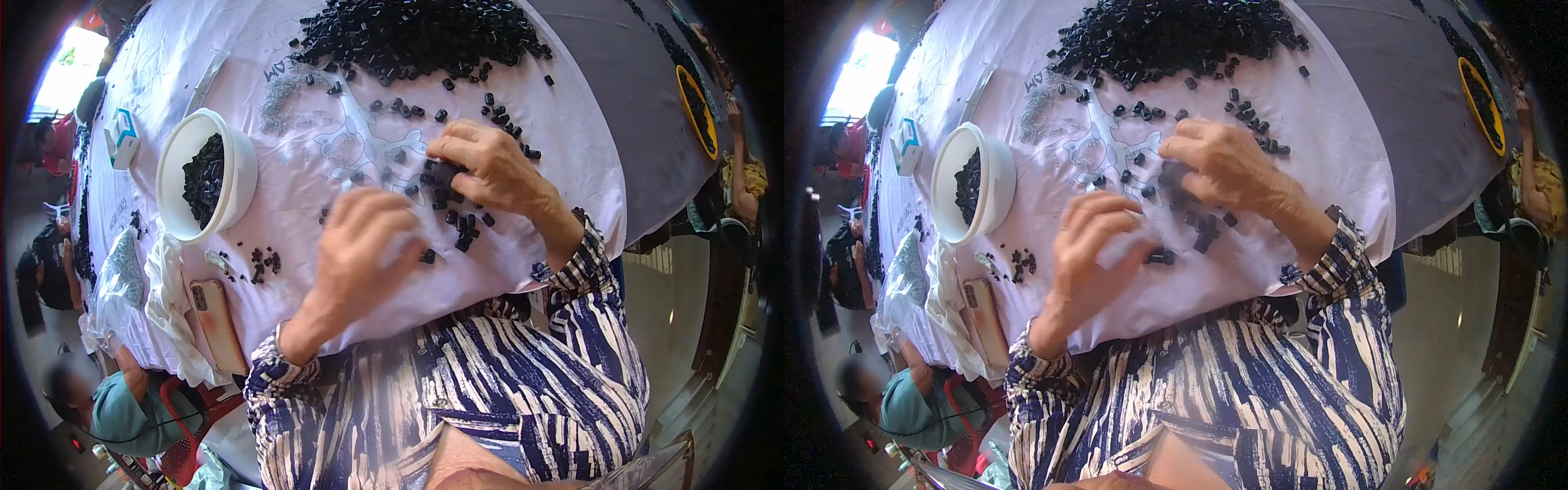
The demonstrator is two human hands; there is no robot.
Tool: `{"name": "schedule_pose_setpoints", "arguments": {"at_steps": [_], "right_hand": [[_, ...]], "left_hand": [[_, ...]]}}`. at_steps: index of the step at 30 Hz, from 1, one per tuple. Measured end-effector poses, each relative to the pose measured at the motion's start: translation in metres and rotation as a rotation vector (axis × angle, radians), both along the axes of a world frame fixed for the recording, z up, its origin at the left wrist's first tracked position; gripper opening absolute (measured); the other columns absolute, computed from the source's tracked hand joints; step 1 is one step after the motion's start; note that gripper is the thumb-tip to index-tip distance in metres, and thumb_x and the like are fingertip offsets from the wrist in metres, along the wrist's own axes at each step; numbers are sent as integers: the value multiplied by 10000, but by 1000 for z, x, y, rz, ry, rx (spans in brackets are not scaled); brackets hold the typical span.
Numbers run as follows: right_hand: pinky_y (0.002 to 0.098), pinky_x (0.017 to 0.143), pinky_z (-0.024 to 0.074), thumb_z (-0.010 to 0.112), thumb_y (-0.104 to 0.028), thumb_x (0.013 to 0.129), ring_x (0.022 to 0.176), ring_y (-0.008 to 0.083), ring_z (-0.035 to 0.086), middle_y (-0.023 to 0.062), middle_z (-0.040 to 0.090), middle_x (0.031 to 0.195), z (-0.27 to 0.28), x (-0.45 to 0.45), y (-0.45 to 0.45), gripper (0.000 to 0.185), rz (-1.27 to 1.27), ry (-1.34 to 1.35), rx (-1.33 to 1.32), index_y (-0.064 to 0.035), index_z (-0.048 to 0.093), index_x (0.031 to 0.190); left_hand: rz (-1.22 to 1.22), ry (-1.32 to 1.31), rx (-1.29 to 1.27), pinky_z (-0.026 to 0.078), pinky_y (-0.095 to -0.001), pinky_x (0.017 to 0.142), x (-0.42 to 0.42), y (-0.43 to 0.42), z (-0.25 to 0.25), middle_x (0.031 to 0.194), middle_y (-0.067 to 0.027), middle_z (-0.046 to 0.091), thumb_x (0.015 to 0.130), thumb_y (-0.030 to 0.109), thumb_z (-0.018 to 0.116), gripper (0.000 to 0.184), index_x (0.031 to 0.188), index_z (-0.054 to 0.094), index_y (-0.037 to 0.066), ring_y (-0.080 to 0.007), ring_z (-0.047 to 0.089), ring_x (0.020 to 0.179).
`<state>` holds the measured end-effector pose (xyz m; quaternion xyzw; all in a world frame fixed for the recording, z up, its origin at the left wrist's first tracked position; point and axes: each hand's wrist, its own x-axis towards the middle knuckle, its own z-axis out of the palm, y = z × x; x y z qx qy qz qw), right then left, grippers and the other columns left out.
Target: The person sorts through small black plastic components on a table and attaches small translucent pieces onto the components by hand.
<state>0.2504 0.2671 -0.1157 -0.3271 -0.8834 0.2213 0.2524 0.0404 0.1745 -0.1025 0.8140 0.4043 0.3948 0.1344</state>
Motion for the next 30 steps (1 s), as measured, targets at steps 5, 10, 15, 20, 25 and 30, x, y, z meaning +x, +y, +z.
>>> {"name": "schedule_pose_setpoints", "arguments": {"at_steps": [5, 10, 15, 20, 25, 30], "right_hand": [[399, 755, 494, 585, -29, 660, 867, 319, 589, 133, 576, 901, -2, -8, -6, 331, -46, -73, -19, 0, 613, 989], [400, 755, 470, 596, -50, 627, 871, 313, 579, 122, 574, 879, 2, -14, -7, 296, -53, -103, 16, -10, 588, 920], [384, 721, 434, 655, -122, 593, 846, 277, 578, 84, 574, 860, -2, -14, -7, 318, -36, -72, 123, -74, 596, 901], [391, 760, 454, 688, -60, 569, 852, 286, 601, 105, 615, 924, -1, -16, -9, 376, 52, 172, 155, -50, 601, 934], [394, 729, 490, 736, -36, 629, 833, 275, 601, 112, 603, 897, 6, -19, -25, 328, 150, 303, 170, -25, 605, 930], [331, 606, 486, 783, -76, 610, 730, 226, 585, 100, 585, 858, 17, -25, -39, 373, 272, 405, 340, 18, 610, 926]], "left_hand": [[-125, 75, -74, 459, -415, 862, 18, -6, -18, 1039, -89, 611, 682, 103, 763, 281, 918, 613, 69, -297, 557, 1037], [-127, -33, -19, 465, -417, 812, 16, -7, -23, 1012, -108, 606, 687, 88, 761, 286, 919, 600, 43, -312, 567, 965], [36, -296, -115, 479, -389, 768, 11, -5, -28, 973, -128, 624, 679, 10, 768, 309, 926, 583, 26, -313, 589, 887], [129, -518, -254, 476, -277, 760, 3, -10, -34, 995, -116, 612, 774, -103, 690, 263, 971, 551, 3, -160, 584, 861], [108, -706, -448, 485, -259, 690, 9, -19, -23, 912, -92, 614, 784, -46, 712, 240, 962, 556, -10, -126, 576, 805], [-27, -1220, -1078, 485, -238, 694, 10, -26, 5, 853, -52, 606, 876, 46, 680, 159, 965, 562, -15, -103, 570, 800]]}}
